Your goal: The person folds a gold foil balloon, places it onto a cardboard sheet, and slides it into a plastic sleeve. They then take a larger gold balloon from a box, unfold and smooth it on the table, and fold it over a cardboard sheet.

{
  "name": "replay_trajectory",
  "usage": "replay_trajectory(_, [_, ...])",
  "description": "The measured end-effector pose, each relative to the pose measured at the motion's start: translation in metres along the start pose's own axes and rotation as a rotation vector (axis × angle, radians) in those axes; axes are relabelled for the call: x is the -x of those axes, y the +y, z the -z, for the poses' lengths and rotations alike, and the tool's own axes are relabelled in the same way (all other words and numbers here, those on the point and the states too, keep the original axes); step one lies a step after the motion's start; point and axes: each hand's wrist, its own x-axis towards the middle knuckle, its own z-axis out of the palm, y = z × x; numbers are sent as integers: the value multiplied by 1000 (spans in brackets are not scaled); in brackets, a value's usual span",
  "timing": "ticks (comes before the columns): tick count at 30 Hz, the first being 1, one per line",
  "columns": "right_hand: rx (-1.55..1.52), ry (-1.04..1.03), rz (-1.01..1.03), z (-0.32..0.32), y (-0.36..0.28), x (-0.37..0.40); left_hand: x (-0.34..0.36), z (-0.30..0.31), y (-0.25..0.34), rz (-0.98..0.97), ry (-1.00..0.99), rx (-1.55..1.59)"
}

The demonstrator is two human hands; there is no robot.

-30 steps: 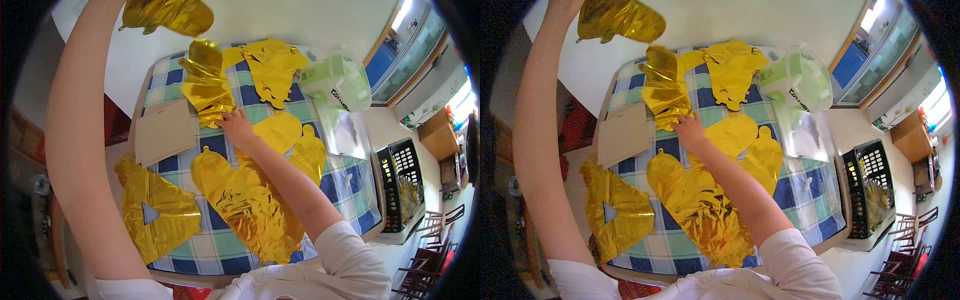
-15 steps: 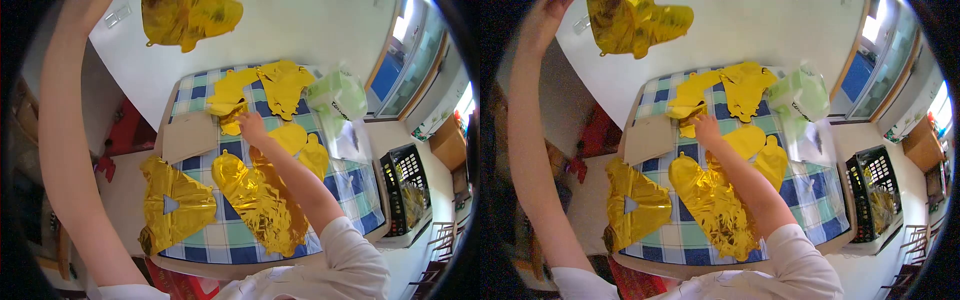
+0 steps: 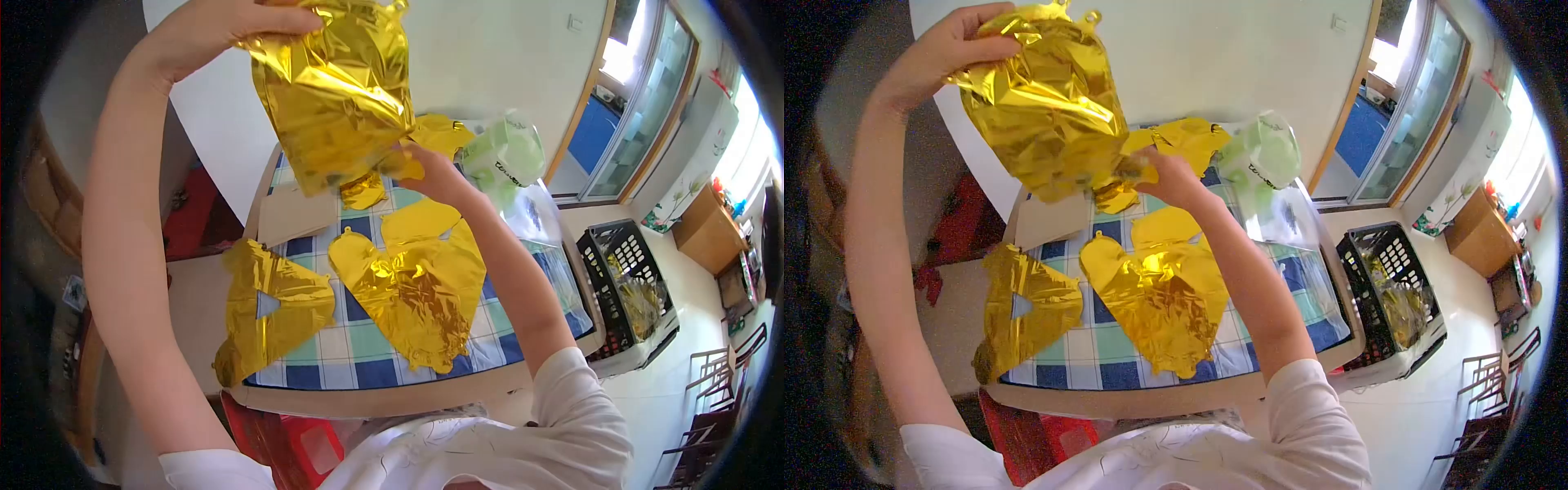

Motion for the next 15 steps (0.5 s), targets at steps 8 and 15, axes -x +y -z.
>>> replay_trajectory(8, [120, -97, -228, 10, 3, 42, 29, -24, -22, -83, -32, -166])
replay_trajectory(15, [376, 112, -314, 11, 43, 54, 100, -147, -21, -274, 521, -460])
